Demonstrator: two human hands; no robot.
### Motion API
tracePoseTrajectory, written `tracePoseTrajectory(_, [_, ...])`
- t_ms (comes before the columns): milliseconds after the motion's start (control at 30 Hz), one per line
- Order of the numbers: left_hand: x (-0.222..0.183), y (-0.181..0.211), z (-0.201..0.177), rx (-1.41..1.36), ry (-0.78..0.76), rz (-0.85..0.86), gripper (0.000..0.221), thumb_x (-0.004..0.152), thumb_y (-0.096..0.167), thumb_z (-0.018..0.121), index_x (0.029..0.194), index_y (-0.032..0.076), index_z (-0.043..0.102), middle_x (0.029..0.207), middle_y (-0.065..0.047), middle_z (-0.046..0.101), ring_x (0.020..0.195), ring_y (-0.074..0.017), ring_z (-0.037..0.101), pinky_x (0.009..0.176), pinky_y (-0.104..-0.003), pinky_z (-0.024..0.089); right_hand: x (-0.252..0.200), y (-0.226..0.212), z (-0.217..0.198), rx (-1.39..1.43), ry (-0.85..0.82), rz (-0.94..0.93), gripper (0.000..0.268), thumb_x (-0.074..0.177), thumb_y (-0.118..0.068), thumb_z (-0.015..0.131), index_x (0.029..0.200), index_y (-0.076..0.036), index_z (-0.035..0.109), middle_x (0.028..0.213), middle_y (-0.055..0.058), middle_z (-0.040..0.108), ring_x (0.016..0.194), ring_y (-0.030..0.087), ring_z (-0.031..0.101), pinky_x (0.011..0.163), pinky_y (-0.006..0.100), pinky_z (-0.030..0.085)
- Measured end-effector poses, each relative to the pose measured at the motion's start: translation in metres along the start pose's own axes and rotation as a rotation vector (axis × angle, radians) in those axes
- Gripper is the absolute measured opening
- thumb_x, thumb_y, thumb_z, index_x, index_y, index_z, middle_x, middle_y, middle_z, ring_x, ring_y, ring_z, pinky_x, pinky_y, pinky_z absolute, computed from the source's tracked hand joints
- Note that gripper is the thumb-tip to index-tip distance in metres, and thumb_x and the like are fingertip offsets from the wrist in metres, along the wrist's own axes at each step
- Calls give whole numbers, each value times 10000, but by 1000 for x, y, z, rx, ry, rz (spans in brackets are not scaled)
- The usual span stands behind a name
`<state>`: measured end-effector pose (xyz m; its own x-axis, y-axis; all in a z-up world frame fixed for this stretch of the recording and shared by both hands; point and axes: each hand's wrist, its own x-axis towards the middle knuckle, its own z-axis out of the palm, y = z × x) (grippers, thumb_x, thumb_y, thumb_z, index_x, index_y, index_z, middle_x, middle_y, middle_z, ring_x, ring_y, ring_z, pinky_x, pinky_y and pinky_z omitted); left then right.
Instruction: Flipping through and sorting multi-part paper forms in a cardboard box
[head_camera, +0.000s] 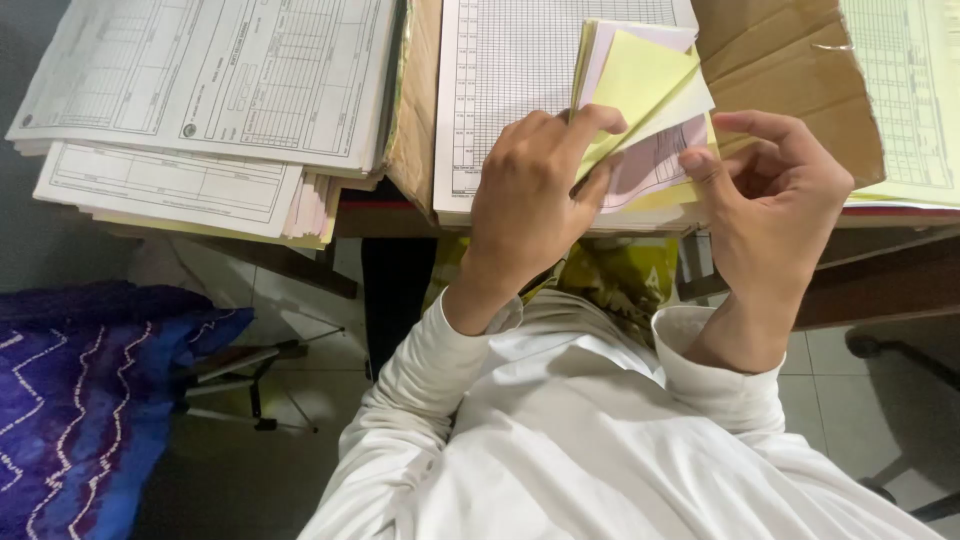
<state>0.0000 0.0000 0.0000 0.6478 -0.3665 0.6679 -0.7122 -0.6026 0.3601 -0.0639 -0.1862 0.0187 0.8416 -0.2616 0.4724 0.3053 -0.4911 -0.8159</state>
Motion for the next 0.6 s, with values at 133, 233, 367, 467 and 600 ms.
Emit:
tracePoseTrajectory(133, [-4, 4, -5, -46, 18, 8, 345, 1050, 93, 618, 1290, 176, 385, 997, -98, 718, 809, -253, 633, 763, -393, 540, -2, 13, 1, 4, 23, 18, 281, 1080, -234, 850, 1097, 13, 716, 870, 65, 666, 739, 67, 522, 620, 202, 373])
tracePoseTrajectory(233, [-7, 5, -10, -32, -13, 74, 645, 1015, -31, 756, 1451, 235, 363, 978, 4, 706, 856, -214, 617, 822, -378, 540, -6, 12, 0, -81, 27, -42, 370, 1106, -316, 808, 996, 33, 757, 709, 13, 528, 658, 83, 371, 602, 245, 273])
tracePoseTrajectory(367, [-3, 7, -19, -85, -39, 141, 257, 1024, 35, 515, 1267, 118, 526, 1072, -94, 696, 887, -263, 590, 805, -404, 495, -8, -5, -2, -39, -16, -73, 486, 1173, -334, 592, 833, 6, 522, 708, -16, 310, 706, 108, 257, 643, 283, 190])
tracePoseTrajectory(467, [-2, 9, -21, -169, -17, 143, 241, 1048, 150, 466, 1257, 80, 564, 1073, -100, 736, 893, -259, 612, 815, -416, 498, -7, -4, -7, -16, -55, -56, 549, 1213, -265, 494, 724, -43, 381, 669, -25, 252, 668, 102, 214, 628, 288, 154])
tracePoseTrajectory(600, [-3, 14, -31, -181, 2, 116, 409, 979, 397, 690, 1235, 93, 593, 1137, -41, 736, 953, -255, 651, 865, -408, 511, -7, -5, -7, 86, -59, 11, 613, 1162, -485, 403, 1245, 16, 747, 625, 13, 340, 596, 100, 294, 595, 253, 228])
